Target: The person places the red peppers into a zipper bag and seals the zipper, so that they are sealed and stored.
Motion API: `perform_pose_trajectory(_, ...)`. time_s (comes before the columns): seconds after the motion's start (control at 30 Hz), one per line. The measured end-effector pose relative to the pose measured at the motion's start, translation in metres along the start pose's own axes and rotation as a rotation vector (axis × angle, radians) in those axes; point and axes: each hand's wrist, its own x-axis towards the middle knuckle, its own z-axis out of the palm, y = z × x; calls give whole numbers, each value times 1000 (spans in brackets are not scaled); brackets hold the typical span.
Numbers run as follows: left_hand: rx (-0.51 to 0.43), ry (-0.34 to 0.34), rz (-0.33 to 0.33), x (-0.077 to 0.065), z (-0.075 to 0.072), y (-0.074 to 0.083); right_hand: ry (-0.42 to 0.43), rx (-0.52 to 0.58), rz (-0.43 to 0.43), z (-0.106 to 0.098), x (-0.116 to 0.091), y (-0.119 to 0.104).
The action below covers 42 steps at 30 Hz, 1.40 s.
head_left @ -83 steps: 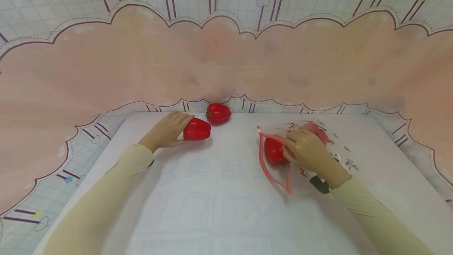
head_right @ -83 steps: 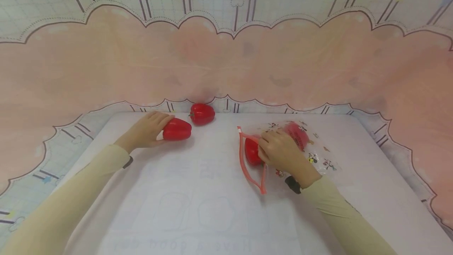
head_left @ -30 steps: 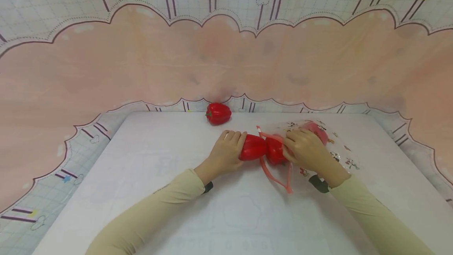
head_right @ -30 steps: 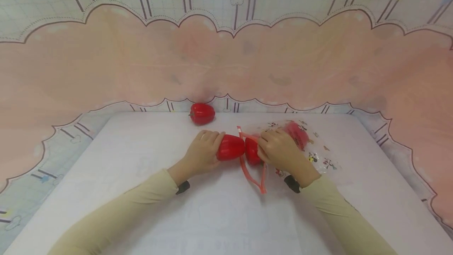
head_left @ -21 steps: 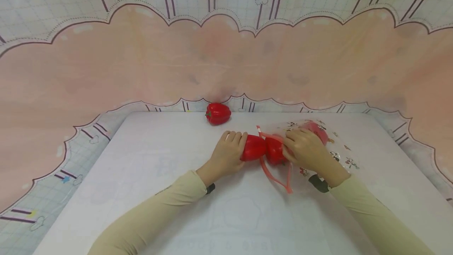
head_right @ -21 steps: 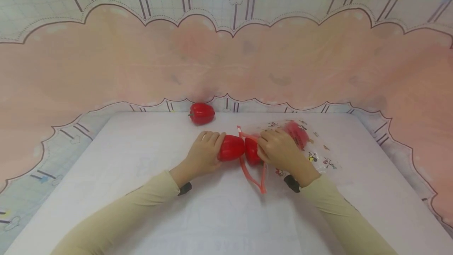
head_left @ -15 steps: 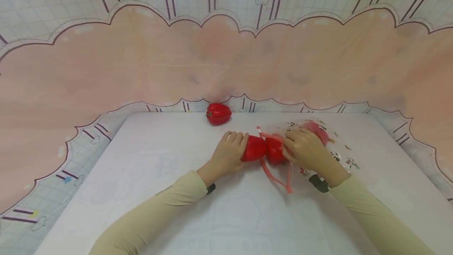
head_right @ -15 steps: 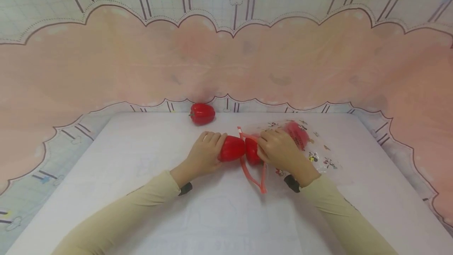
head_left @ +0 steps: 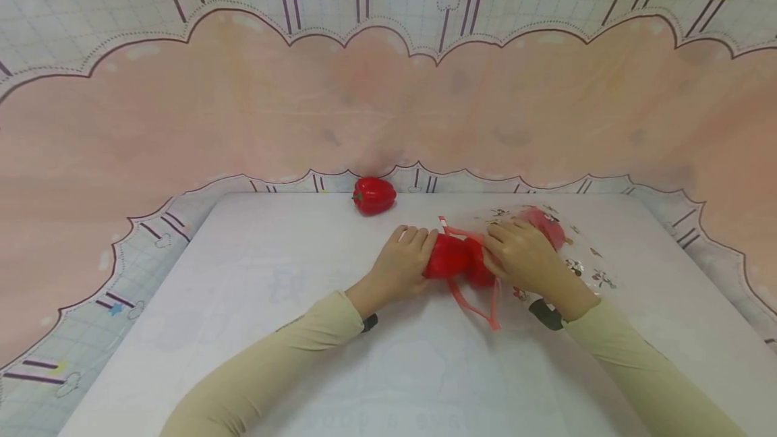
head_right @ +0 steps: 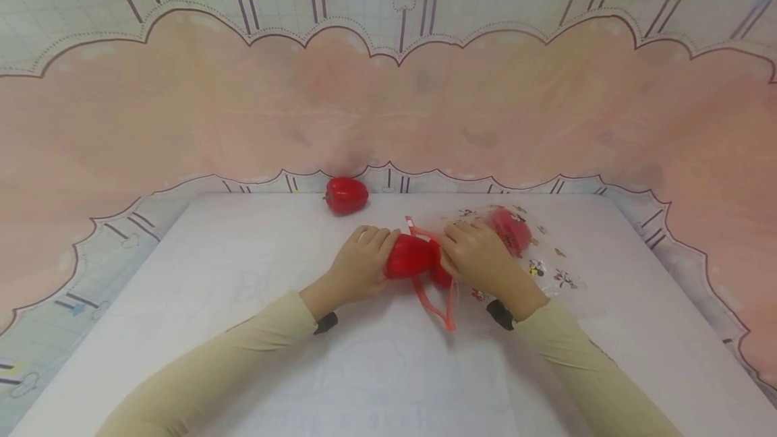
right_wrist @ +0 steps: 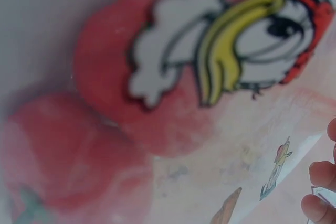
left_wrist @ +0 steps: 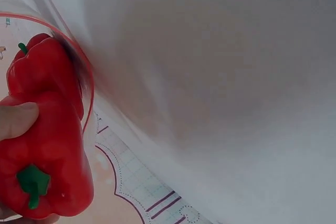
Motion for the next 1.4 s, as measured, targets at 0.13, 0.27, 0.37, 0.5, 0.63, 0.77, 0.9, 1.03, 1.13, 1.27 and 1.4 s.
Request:
perform_pose_trajectory(0.13, -33, -33, 0, 2, 1, 2, -17, -17, 4, -2, 1, -1)
perform_pose_trajectory(0.27, -56, -49, 6, 4, 2, 4, -22, -29, 8, -3, 3, 0)
perform_pose_trajectory(0.37, -72, -46, 11, 6, 3, 5, -24, -28, 13, -4, 3, 0)
perform_pose_trajectory(0.5, -86, -32, 21, 9, 6, 7, -15, -23, 11, -3, 3, 1)
perform_pose_trajectory(0.63, -85, -33, 40, 11, 8, 9, -1, -17, 7, -3, 3, 2)
perform_pose_trajectory(0.77, -82, -48, 59, 13, 8, 11, 12, -10, 3, -3, 3, 4)
perform_pose_trajectory(0.9, -87, -65, 77, 15, 9, 15, 20, -12, 3, -2, 3, 4)
perform_pose_trajectory(1.03, -70, -81, 104, 16, 10, 19, 25, -15, 2, -2, 4, 5)
perform_pose_trajectory(1.13, -46, -96, 110, 16, 11, 21, 40, -12, -7, -2, 4, 5)
perform_pose_trajectory(1.27, -25, -127, 94, 16, 14, 20, 60, 3, -5, -1, 3, 6)
perform_pose_trajectory(1.4, -12, -143, 63, 17, 14, 18, 61, 11, 1, -1, 2, 7)
